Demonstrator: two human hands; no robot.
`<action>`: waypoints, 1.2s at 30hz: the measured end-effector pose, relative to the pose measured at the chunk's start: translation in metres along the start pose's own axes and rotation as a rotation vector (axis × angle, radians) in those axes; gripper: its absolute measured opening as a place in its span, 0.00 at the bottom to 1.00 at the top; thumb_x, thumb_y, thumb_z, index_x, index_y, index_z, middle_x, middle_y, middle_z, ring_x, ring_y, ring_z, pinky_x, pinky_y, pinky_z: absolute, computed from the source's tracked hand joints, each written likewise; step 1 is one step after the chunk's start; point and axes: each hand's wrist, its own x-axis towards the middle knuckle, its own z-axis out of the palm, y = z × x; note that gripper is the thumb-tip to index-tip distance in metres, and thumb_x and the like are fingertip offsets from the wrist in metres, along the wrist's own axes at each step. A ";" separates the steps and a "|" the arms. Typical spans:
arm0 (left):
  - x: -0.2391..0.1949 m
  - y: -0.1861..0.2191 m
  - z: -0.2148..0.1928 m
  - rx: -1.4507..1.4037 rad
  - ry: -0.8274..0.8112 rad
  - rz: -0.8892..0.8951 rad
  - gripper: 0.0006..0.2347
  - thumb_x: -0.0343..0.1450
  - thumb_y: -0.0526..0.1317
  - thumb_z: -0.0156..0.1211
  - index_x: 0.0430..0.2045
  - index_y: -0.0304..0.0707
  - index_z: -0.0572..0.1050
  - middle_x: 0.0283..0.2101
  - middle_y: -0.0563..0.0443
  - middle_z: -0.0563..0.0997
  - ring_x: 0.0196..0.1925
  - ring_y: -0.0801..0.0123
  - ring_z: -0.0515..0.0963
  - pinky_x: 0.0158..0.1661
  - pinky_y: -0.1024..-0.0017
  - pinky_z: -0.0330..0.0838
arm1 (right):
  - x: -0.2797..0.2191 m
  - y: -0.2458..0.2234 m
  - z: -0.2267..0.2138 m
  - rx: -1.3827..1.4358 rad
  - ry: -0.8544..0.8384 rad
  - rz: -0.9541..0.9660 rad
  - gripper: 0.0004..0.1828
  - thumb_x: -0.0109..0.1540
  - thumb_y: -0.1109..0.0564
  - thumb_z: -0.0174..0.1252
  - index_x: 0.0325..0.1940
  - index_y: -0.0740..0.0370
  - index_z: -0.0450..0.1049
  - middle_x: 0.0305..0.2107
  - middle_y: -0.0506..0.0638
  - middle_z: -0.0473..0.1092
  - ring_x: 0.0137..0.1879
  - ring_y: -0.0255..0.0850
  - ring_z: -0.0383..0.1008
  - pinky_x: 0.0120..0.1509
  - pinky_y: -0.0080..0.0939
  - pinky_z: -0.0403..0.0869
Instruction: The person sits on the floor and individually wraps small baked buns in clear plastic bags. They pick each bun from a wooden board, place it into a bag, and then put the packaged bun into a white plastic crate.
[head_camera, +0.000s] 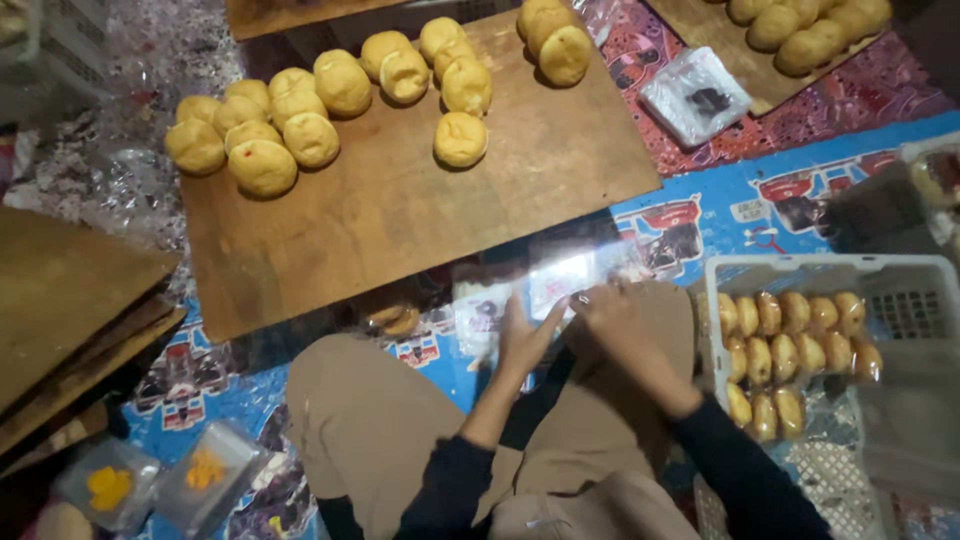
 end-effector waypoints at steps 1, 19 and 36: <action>0.015 0.004 0.013 -0.038 -0.141 -0.141 0.11 0.69 0.40 0.67 0.41 0.37 0.78 0.43 0.42 0.84 0.49 0.50 0.83 0.51 0.61 0.75 | -0.010 -0.010 -0.018 0.015 -0.107 -0.053 0.14 0.59 0.53 0.58 0.46 0.57 0.80 0.37 0.53 0.76 0.49 0.48 0.75 0.67 0.60 0.60; 0.111 0.104 0.004 0.404 0.003 0.655 0.15 0.71 0.45 0.65 0.47 0.34 0.79 0.53 0.39 0.82 0.61 0.47 0.77 0.63 0.53 0.68 | 0.126 0.010 -0.074 -0.117 0.260 0.067 0.08 0.60 0.57 0.58 0.40 0.48 0.79 0.42 0.44 0.77 0.55 0.37 0.75 0.66 0.58 0.57; 0.136 0.040 -0.008 -1.058 0.181 -0.032 0.25 0.75 0.39 0.54 0.69 0.70 0.62 0.52 0.39 0.78 0.39 0.58 0.74 0.37 0.62 0.66 | 0.200 0.011 -0.060 0.834 -0.104 -0.056 0.38 0.62 0.50 0.50 0.77 0.62 0.60 0.62 0.72 0.64 0.67 0.62 0.61 0.72 0.56 0.60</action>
